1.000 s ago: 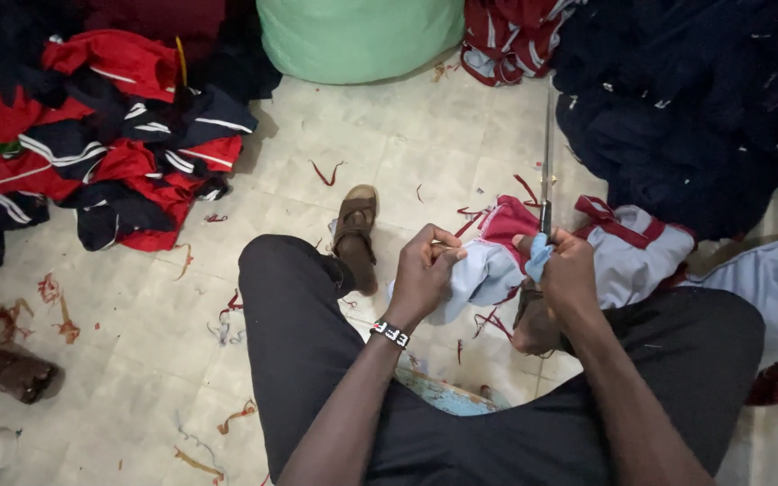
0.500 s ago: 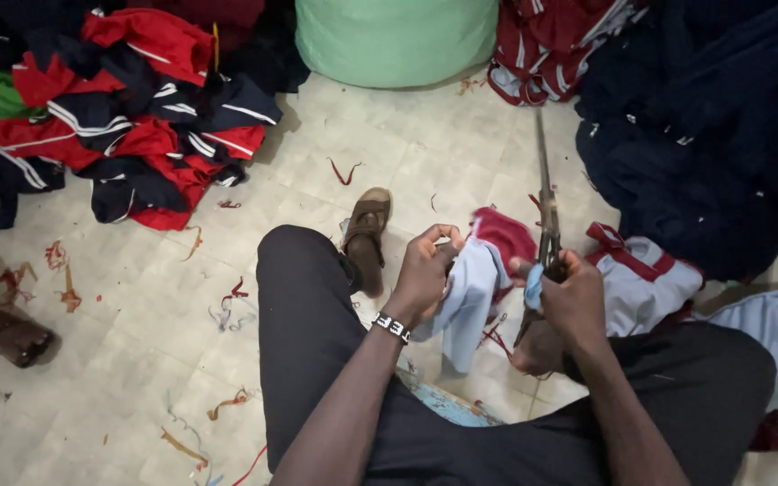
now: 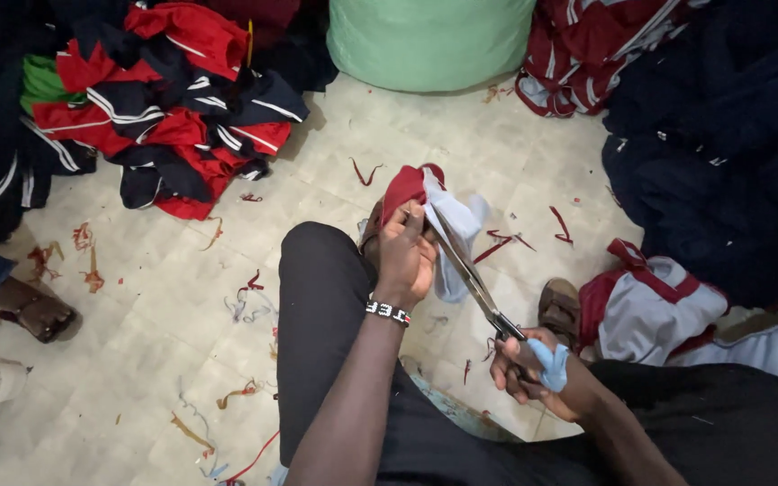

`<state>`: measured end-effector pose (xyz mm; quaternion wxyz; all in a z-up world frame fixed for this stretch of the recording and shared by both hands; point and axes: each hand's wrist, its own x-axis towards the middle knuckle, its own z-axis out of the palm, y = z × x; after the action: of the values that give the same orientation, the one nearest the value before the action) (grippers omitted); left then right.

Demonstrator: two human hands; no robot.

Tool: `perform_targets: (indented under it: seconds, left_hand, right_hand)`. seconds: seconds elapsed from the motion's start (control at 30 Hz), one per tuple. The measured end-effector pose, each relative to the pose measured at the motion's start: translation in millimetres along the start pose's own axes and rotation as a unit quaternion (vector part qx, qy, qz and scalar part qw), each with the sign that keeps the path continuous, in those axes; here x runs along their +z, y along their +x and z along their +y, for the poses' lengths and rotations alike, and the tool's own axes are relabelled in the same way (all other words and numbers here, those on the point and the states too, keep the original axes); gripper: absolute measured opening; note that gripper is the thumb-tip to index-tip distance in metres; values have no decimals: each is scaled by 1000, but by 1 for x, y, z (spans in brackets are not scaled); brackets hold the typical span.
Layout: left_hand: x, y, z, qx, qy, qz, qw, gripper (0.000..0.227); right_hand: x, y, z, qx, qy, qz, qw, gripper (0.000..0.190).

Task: Trimming excess fabric and loose threads from jersey garment components using large scissors.

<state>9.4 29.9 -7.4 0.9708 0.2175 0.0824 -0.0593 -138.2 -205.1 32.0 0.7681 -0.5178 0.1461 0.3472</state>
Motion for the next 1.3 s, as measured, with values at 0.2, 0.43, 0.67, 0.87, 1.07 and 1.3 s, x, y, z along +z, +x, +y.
perform_targets:
  seconds: [0.2, 0.43, 0.67, 0.87, 1.07, 1.3]
  left_hand:
    - [15, -8, 6, 5, -1, -16, 1000, 13]
    - [21, -11, 7, 3, 5, -27, 1000, 11]
    - [18, -12, 5, 3, 32, -17, 999, 8]
    - [17, -11, -2, -12, 43, -13, 999, 9]
    - [8, -9, -10, -6, 60, 8, 998, 12]
    - [9, -12, 0, -23, 102, 59, 993, 12]
  right_hand:
    - [17, 1, -19, -49, 77, -105, 990, 42]
    - [3, 7, -7, -4, 159, -149, 976, 33]
    - [9, 3, -12, -1, 127, -115, 985, 40]
    - [-4, 15, 5, 33, 216, -186, 958, 41]
    - [4, 21, 13, 18, 226, -151, 962, 28]
    - [5, 24, -2, -116, 114, -144, 976, 34]
